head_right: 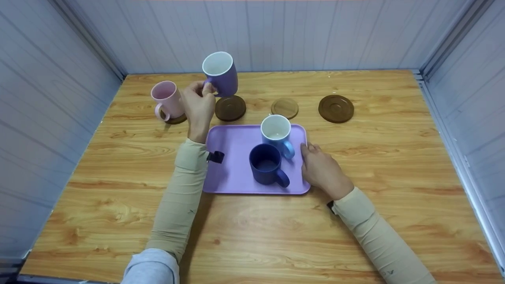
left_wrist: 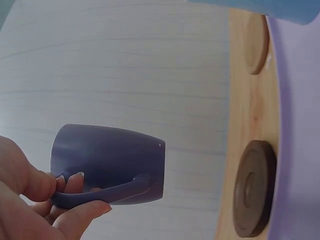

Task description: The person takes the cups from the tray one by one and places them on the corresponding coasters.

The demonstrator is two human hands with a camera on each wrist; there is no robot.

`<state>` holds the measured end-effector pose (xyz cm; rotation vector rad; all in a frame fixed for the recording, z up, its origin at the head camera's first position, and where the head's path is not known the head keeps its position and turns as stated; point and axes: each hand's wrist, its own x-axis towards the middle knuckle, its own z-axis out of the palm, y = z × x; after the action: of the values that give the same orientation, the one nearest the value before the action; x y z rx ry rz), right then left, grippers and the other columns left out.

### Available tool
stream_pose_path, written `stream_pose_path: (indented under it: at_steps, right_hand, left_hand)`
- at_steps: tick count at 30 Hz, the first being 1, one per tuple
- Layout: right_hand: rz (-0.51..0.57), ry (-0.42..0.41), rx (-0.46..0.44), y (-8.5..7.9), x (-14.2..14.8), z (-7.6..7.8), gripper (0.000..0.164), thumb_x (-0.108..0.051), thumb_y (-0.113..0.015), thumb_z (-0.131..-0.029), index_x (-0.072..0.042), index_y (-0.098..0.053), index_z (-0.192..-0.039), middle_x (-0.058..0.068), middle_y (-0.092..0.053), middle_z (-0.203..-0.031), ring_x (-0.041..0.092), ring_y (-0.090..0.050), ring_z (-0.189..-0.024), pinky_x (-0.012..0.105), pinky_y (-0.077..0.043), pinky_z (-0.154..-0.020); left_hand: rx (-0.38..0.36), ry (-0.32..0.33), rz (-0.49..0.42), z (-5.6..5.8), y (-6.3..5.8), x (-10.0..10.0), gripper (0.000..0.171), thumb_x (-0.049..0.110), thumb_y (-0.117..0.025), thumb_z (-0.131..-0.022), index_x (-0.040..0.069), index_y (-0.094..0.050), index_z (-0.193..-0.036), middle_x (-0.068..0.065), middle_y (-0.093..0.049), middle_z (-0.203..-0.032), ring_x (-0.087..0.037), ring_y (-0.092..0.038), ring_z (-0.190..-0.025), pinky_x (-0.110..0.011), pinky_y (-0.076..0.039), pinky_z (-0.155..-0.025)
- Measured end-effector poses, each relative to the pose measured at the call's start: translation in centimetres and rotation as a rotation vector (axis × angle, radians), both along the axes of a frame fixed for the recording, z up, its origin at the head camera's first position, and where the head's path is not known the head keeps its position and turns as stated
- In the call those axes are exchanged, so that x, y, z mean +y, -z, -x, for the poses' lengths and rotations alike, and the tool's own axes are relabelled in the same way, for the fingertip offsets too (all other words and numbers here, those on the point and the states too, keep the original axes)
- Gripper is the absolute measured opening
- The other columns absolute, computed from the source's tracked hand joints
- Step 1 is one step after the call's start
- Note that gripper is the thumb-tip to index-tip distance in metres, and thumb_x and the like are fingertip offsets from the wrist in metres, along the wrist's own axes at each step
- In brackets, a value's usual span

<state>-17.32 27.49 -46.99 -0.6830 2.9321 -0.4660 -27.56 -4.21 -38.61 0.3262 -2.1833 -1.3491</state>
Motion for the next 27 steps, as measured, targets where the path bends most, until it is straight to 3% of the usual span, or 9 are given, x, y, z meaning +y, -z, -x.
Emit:
stream_pose_path:
  at_steps: [14,27]
  right_hand:
    - [-0.007,0.006,-0.014,-0.1,0.3,0.1,0.056,-0.01,-0.049,-0.099,0.013,-0.043,-0.149,0.039,-0.044,-0.148,0.055,-0.045,-0.137,0.066,-0.038,-0.112]
    - [-0.002,0.006,-0.017,-0.1,0.0,0.1,0.055,-0.01,-0.05,-0.1,0.013,-0.043,-0.15,0.039,-0.044,-0.149,0.055,-0.044,-0.138,0.066,-0.038,-0.112]
  left_hand:
    - [-0.093,-0.021,-0.031,0.2,2.8,0.8,0.012,0.018,-0.07,-0.095,0.008,-0.076,-0.091,-0.001,-0.075,-0.085,-0.02,-0.071,-0.088,-0.039,-0.055,-0.084]
    - [-0.127,-0.057,-0.066,0.4,5.2,0.7,0.011,0.017,-0.073,-0.092,0.008,-0.077,-0.088,-0.002,-0.074,-0.084,-0.021,-0.07,-0.086,-0.039,-0.054,-0.083]
